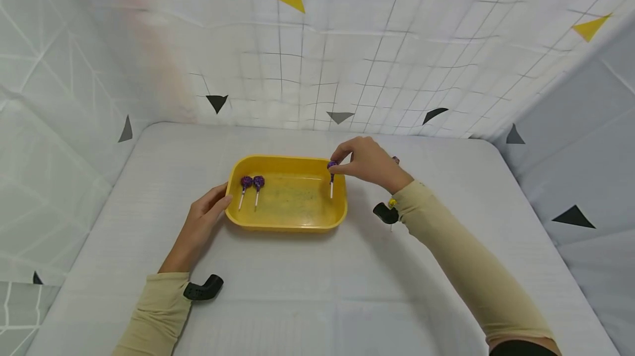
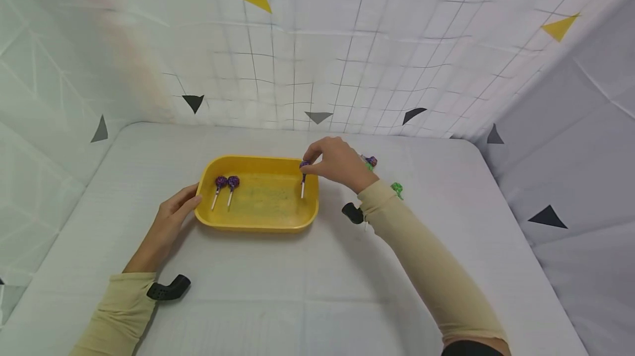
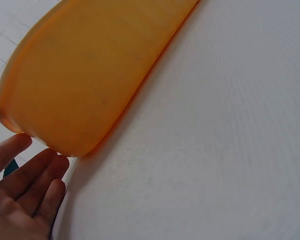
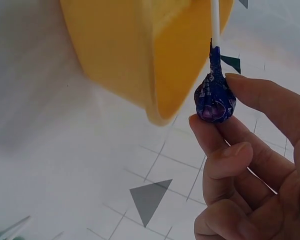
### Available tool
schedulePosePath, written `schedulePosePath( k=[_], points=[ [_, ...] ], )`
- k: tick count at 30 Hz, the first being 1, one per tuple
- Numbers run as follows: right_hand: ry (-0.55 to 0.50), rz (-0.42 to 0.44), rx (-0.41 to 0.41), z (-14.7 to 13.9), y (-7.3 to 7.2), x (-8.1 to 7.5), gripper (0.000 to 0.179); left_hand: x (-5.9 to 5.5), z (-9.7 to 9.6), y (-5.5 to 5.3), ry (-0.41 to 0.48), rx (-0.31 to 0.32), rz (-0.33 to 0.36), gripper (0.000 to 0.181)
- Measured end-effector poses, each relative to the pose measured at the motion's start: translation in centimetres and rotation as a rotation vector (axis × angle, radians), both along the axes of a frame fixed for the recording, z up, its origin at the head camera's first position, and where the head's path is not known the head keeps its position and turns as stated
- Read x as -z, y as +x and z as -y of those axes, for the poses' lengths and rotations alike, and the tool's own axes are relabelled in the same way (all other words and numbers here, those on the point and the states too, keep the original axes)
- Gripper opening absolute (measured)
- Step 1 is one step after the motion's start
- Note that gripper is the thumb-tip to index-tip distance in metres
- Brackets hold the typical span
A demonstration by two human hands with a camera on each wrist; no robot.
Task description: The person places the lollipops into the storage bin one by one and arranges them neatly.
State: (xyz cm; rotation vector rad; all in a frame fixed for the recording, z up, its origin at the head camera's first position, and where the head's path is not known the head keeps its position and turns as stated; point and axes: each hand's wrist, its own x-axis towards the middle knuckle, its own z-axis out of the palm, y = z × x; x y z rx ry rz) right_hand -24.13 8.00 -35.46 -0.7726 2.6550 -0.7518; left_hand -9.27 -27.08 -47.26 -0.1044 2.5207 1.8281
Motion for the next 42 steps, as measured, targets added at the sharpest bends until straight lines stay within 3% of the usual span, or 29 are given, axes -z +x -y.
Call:
schedulePosePath(
  k=[42],
  points=[
    [0.007,-0.021,-0.092,6.0,0.3,2.1,0.014,0.2,0.0,-0.1,0.005,0.004,-0.005,0.059]
  ],
)
